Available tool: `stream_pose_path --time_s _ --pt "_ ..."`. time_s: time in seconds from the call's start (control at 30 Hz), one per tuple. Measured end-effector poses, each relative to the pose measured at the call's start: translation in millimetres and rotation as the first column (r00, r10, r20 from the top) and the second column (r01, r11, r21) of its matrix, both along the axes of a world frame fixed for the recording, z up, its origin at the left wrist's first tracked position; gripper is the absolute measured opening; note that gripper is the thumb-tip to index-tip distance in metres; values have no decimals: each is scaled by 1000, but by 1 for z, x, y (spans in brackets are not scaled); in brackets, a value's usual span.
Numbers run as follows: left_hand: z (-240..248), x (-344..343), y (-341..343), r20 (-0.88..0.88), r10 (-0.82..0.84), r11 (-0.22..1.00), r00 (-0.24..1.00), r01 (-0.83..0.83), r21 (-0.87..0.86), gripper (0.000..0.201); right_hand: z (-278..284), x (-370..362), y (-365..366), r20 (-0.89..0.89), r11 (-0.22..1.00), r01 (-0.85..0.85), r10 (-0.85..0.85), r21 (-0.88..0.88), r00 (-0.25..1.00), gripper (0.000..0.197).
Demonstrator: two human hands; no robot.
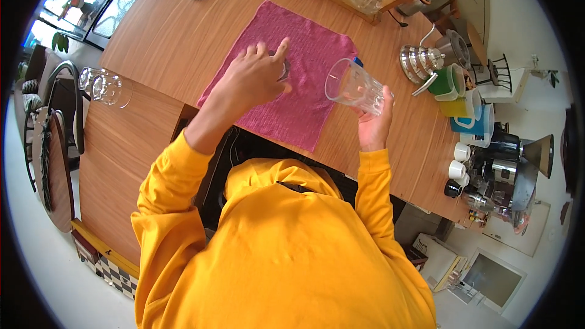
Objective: Cleaning and wiping glass cups with a cloth in a cafe environment.
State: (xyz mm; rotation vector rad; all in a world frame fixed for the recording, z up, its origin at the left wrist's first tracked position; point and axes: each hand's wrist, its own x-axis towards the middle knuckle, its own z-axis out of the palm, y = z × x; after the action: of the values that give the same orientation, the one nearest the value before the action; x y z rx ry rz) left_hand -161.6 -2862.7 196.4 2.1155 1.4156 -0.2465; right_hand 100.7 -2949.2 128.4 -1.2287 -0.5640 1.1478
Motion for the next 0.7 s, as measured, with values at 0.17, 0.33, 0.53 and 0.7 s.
stream_pose_path --time_s 0.17,0.33,0.53,0.7 --pt "10 16 -43 604 -458 829 652 69 554 69 6 -8 -28 -397 990 94 -45 105 917 53" --pt "-7 43 -81 692 -452 802 563 -83 592 34 8 -23 -41 -442 993 91 -49 75 896 59" --pt "-11 45 -90 759 -473 757 447 -234 610 20 14 -33 -43 -472 991 133 -115 3 874 70" --pt "-16 51 -99 785 -452 751 424 -294 591 20 15 -34 -45 -455 993 111 -79 45 887 71"
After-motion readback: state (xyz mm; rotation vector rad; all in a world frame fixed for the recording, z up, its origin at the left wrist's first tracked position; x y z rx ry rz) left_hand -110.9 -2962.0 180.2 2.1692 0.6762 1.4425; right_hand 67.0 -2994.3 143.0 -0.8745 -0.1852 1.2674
